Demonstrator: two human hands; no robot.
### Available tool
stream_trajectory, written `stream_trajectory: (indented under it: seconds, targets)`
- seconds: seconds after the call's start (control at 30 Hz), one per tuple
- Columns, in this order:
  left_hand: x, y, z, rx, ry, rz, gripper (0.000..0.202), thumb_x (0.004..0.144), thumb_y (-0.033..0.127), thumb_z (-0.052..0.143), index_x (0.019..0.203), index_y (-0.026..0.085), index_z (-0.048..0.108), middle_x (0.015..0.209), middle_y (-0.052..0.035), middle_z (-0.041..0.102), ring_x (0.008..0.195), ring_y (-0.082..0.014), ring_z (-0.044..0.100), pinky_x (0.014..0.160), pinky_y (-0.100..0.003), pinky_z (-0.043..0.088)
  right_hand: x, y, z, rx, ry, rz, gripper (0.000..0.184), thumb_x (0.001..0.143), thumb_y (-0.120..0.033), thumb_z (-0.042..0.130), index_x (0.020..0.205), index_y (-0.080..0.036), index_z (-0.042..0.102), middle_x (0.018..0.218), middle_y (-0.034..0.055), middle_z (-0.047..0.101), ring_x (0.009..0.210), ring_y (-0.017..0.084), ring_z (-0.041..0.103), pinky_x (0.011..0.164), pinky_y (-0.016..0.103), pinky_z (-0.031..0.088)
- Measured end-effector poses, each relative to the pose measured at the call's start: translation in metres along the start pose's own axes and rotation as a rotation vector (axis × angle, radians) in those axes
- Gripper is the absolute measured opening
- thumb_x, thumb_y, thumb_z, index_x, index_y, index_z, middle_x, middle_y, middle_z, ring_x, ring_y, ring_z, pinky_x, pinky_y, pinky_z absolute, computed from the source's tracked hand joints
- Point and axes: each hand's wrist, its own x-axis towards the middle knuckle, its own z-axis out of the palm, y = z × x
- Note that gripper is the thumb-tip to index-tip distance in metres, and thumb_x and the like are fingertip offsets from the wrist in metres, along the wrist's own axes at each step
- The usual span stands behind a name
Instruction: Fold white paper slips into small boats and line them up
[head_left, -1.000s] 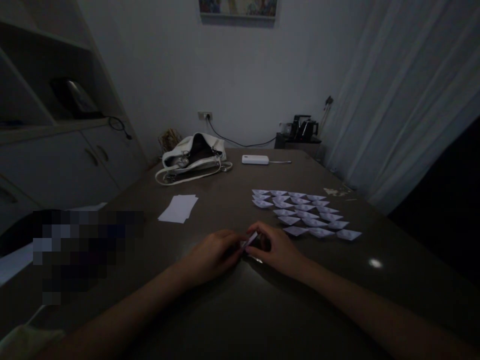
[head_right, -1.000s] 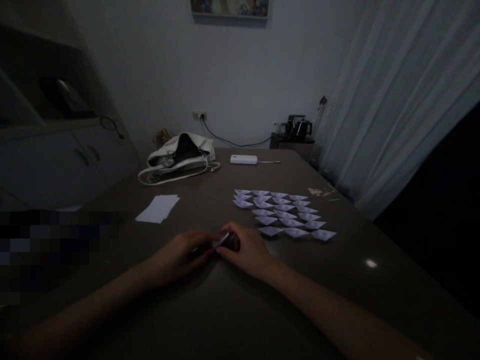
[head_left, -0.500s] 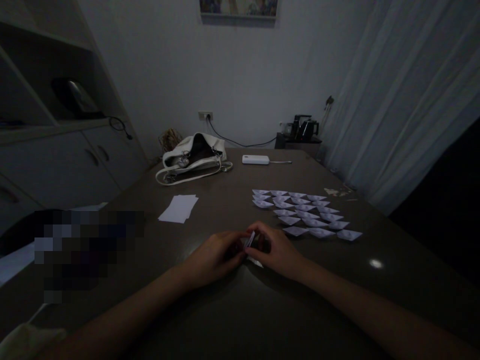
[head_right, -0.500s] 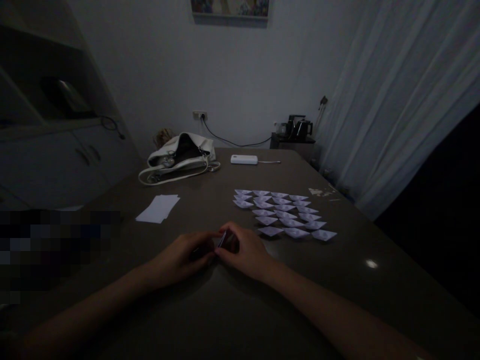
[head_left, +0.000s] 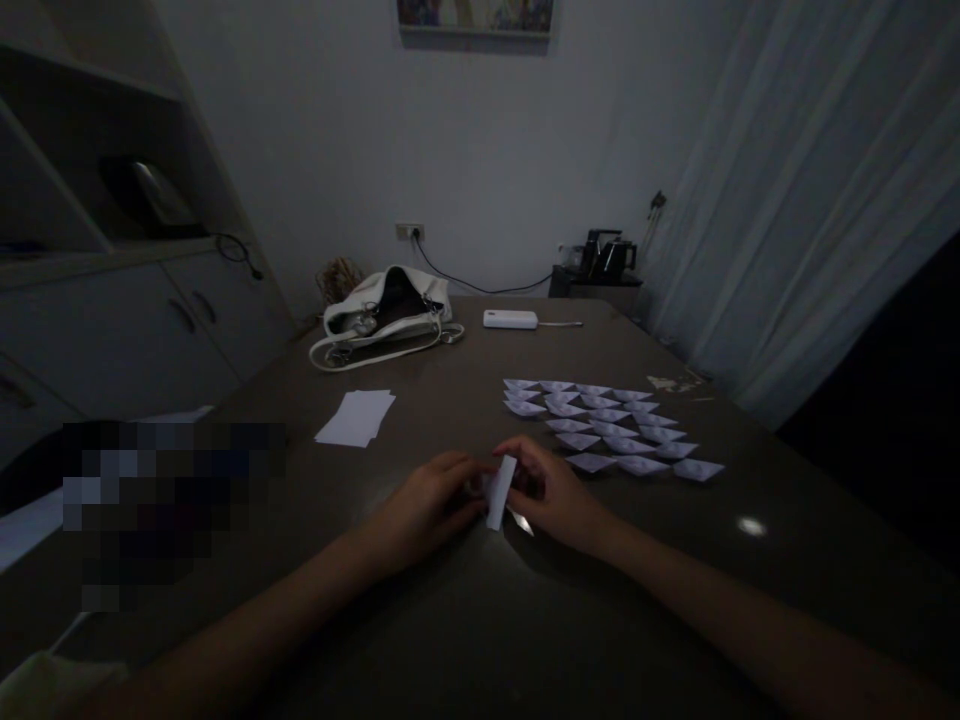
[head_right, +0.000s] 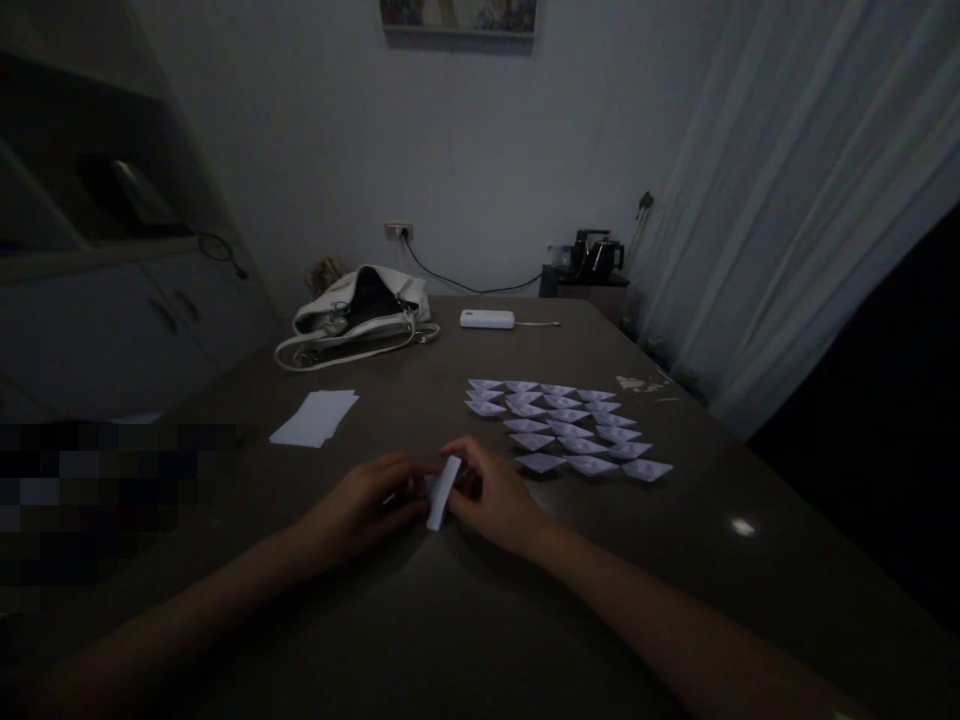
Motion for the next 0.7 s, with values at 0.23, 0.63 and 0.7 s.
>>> stream_trajectory:
  seconds: [0.23, 0.63, 0.7]
  targets:
    - [-0.001, -0.004, -0.001, -0.004, 0.028, -0.002, 0.03, 0.084, 0.018, 0.06, 0.114, 0.02, 0.057, 0.104, -0.0062, 0.061, 0.088, -0.0175, 0.059, 0.077, -0.03, 0.049, 0.001, -0.009, -0.005, 0.158, -0.045, 0.083, 0.035, 0.078, -0.014, 0.058, 0.11, -0.02, 0.044, 0.081, -0.0006, 0.06, 0.063, 0.011, 0.056, 0.056, 0.023, 0.042]
    - [-0.003, -0.006, 0.001, 0.049, 0.034, 0.086, 0.028, 0.085, 0.02, 0.061, 0.113, 0.018, 0.062, 0.093, -0.0071, 0.063, 0.081, -0.0171, 0.06, 0.07, -0.027, 0.049, 0.0, -0.012, -0.004, 0.141, -0.07, 0.106, 0.035, 0.079, -0.02, 0.061, 0.11, -0.021, 0.045, 0.076, -0.0018, 0.059, 0.063, 0.012, 0.055, 0.053, 0.023, 0.039]
    - [-0.003, -0.005, 0.002, 0.04, 0.029, 0.103, 0.027, 0.085, 0.02, 0.061, 0.112, 0.018, 0.063, 0.093, -0.0072, 0.064, 0.082, -0.0175, 0.06, 0.07, -0.027, 0.049, 0.0, -0.011, -0.004, 0.105, -0.081, 0.084, 0.036, 0.079, -0.022, 0.063, 0.11, -0.021, 0.045, 0.072, -0.0032, 0.057, 0.061, 0.012, 0.053, 0.052, 0.022, 0.038]
